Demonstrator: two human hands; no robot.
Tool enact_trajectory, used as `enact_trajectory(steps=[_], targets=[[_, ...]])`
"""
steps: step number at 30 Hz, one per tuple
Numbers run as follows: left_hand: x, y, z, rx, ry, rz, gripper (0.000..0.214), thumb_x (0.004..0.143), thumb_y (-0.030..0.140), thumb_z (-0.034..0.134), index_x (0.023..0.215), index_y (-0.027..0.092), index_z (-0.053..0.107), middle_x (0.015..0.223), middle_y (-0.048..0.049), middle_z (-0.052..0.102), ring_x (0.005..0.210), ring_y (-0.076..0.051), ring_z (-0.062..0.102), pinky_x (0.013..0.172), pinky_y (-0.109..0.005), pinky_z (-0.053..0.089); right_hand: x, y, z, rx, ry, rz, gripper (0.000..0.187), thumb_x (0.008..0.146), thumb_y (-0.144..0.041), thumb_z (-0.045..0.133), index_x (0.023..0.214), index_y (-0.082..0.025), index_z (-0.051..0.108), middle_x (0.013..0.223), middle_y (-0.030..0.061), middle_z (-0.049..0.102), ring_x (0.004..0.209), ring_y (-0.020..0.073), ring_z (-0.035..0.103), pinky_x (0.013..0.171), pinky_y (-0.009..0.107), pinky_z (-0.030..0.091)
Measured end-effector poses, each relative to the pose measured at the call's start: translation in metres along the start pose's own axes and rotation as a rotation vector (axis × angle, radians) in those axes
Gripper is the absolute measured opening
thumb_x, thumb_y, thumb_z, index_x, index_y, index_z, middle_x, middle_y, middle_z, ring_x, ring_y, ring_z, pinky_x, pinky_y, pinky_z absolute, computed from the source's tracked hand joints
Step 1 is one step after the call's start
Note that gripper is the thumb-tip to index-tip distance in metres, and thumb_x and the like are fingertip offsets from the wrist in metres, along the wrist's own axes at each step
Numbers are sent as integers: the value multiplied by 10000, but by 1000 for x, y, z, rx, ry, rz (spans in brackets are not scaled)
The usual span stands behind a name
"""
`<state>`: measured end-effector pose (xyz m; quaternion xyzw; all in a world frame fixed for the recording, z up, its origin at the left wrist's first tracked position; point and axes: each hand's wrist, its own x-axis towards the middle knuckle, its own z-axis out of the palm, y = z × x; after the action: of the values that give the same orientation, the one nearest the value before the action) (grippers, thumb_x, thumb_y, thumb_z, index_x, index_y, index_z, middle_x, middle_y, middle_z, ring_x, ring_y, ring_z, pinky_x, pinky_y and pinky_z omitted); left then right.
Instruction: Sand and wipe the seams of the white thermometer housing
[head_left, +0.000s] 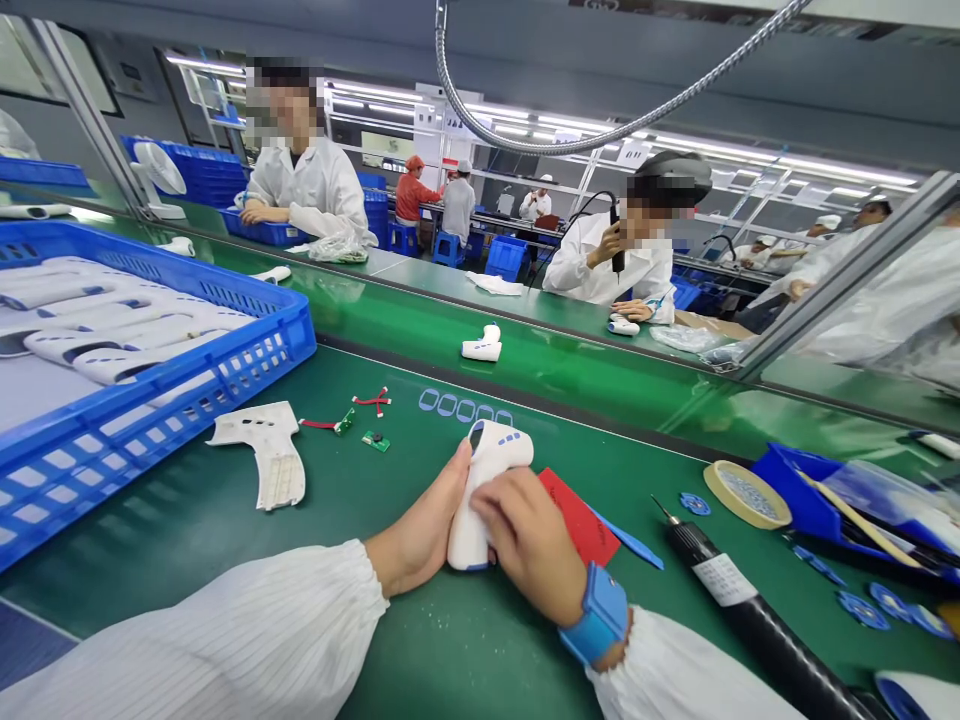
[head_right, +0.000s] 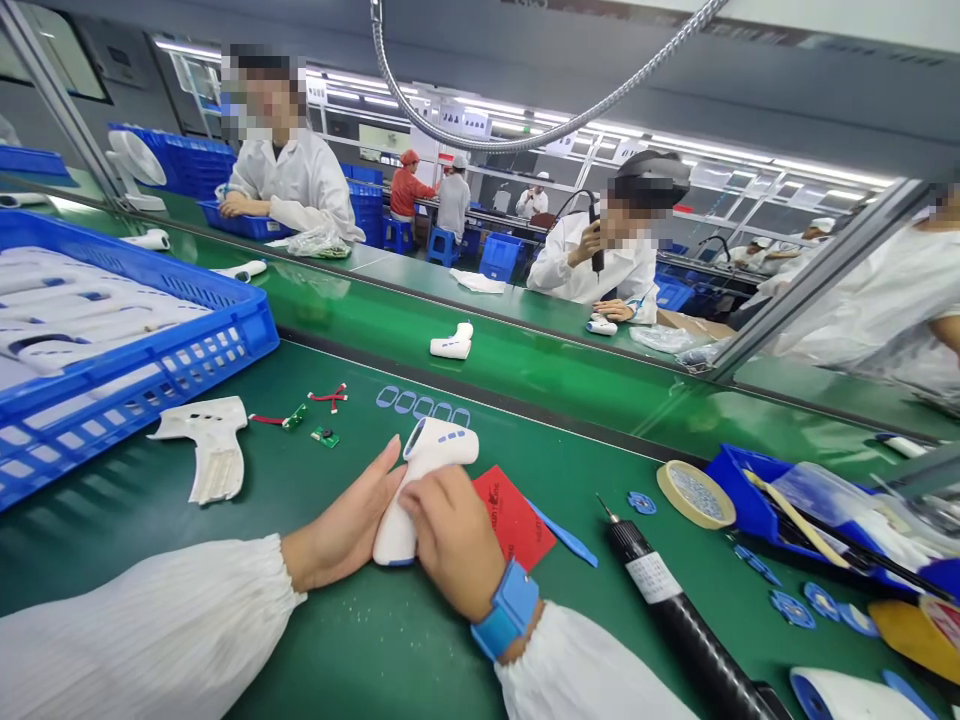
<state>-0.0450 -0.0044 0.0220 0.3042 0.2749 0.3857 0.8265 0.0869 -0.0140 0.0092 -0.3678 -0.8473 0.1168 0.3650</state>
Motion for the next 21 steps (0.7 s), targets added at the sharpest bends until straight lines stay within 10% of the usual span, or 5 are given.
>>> enact_trajectory(steps=[14,21], targets=[[-2,2,7,-47,3,25,538,849,553,250,1094,166,533,712,-21,534,671,-123,494,614,-213,377,0,-5,3,-18,-29,-26,183,886,-141,381,845,-150,559,762,65,493,717,182,441,613,300,397],[-2,1,1,44,17,-65,660,759,681,262,1017,140,539,608,-21,492,540,-137,460,551,-281,412,9,12,0,135,137,181,135,873,-205,403,813,-186,522,799,43,493,736,172,465,658,310,392]])
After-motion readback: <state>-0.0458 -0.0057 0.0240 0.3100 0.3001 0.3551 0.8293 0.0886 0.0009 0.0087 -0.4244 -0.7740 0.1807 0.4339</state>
